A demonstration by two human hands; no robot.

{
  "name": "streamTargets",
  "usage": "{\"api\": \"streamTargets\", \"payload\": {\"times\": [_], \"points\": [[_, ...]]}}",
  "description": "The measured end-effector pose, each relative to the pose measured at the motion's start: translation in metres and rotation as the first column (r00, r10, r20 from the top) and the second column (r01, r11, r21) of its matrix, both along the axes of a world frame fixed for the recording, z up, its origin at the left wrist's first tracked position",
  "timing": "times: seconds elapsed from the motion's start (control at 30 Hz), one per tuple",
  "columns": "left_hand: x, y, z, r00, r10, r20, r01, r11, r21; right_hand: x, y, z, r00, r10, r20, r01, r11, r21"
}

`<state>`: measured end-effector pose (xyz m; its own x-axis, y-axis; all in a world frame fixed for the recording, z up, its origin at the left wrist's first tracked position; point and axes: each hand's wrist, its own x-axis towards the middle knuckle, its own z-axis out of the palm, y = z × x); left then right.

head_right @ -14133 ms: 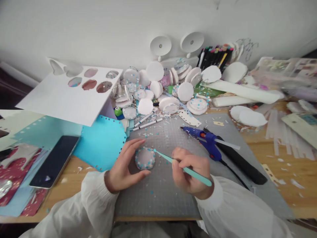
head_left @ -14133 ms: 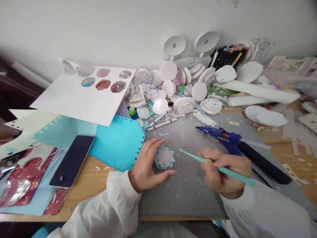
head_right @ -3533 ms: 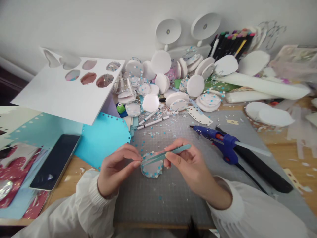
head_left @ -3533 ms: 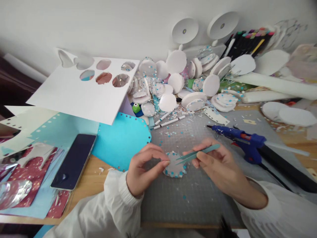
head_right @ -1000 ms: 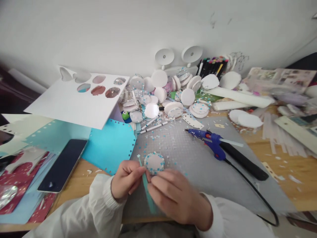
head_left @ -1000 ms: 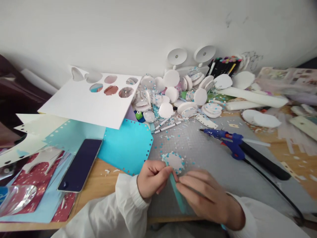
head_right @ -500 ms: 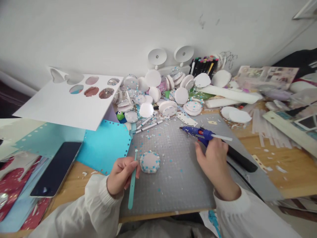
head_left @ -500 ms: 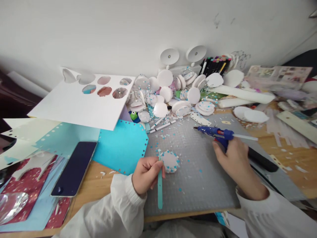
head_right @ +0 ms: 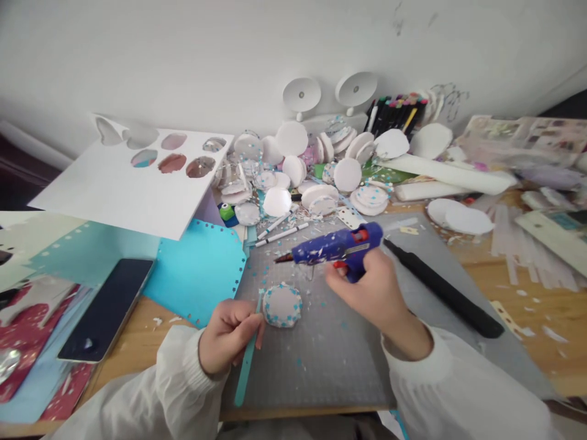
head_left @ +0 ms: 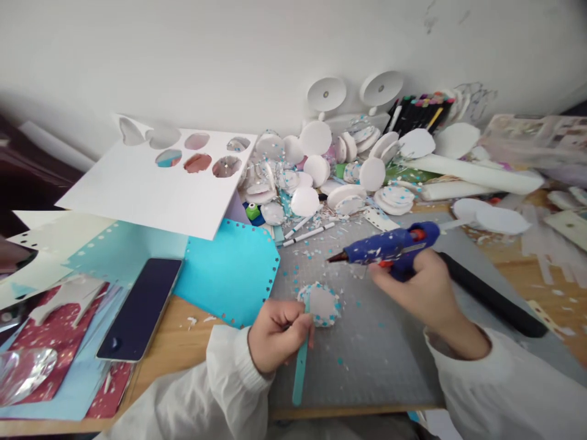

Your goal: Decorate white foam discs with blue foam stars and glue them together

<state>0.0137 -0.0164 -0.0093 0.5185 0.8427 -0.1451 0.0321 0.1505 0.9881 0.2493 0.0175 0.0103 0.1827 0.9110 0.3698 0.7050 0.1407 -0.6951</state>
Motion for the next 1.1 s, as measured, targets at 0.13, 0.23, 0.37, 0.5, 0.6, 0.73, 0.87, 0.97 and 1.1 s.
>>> {"api": "streamTargets", "payload": {"times": [0.13, 0.23, 0.37, 0.5, 0.6, 0.73, 0.87, 0.97, 1.1], "points": [[-0.001, 0.0, 0.005, 1.0, -0.014, 0.002, 0.014, 0.996, 0.091, -0.008, -0.006, -0.016, 0.994, 0.111, 0.004, -0.111, 0.993, 0.026], [0.0, 0.001, 0.008, 1.0, -0.019, 0.014, 0.016, 0.984, 0.177, -0.006, -0.012, -0.024, 0.986, 0.169, 0.007, -0.169, 0.985, 0.02], [0.0, 0.001, 0.007, 0.999, -0.027, -0.024, 0.032, 0.972, 0.234, -0.004, -0.016, -0.027, 0.972, 0.235, 0.021, -0.235, 0.971, 0.029], [0.0, 0.001, 0.007, 0.998, -0.023, -0.061, 0.038, 0.966, 0.254, -0.003, -0.016, -0.028, 0.966, 0.252, 0.047, -0.255, 0.964, 0.069], [0.0, 0.001, 0.007, 0.999, -0.034, -0.015, 0.037, 0.965, 0.258, -0.001, -0.015, -0.028, 0.964, 0.253, 0.079, -0.259, 0.962, 0.086], [0.001, 0.001, 0.007, 0.999, -0.043, 0.01, 0.039, 0.964, 0.263, 0.001, -0.015, -0.027, 0.961, 0.259, 0.102, -0.268, 0.959, 0.089], [0.001, 0.001, 0.008, 0.999, -0.035, 0.014, 0.03, 0.964, 0.263, 0.0, -0.015, -0.027, 0.962, 0.254, 0.095, -0.262, 0.961, 0.085], [0.002, 0.001, 0.008, 0.999, -0.036, 0.009, 0.032, 0.966, 0.258, 0.0, -0.015, -0.028, 0.962, 0.26, 0.086, -0.267, 0.96, 0.084], [0.003, 0.002, 0.009, 0.999, -0.034, -0.01, 0.036, 0.968, 0.248, 0.001, -0.015, -0.029, 0.962, 0.261, 0.08, -0.268, 0.958, 0.101]]}}
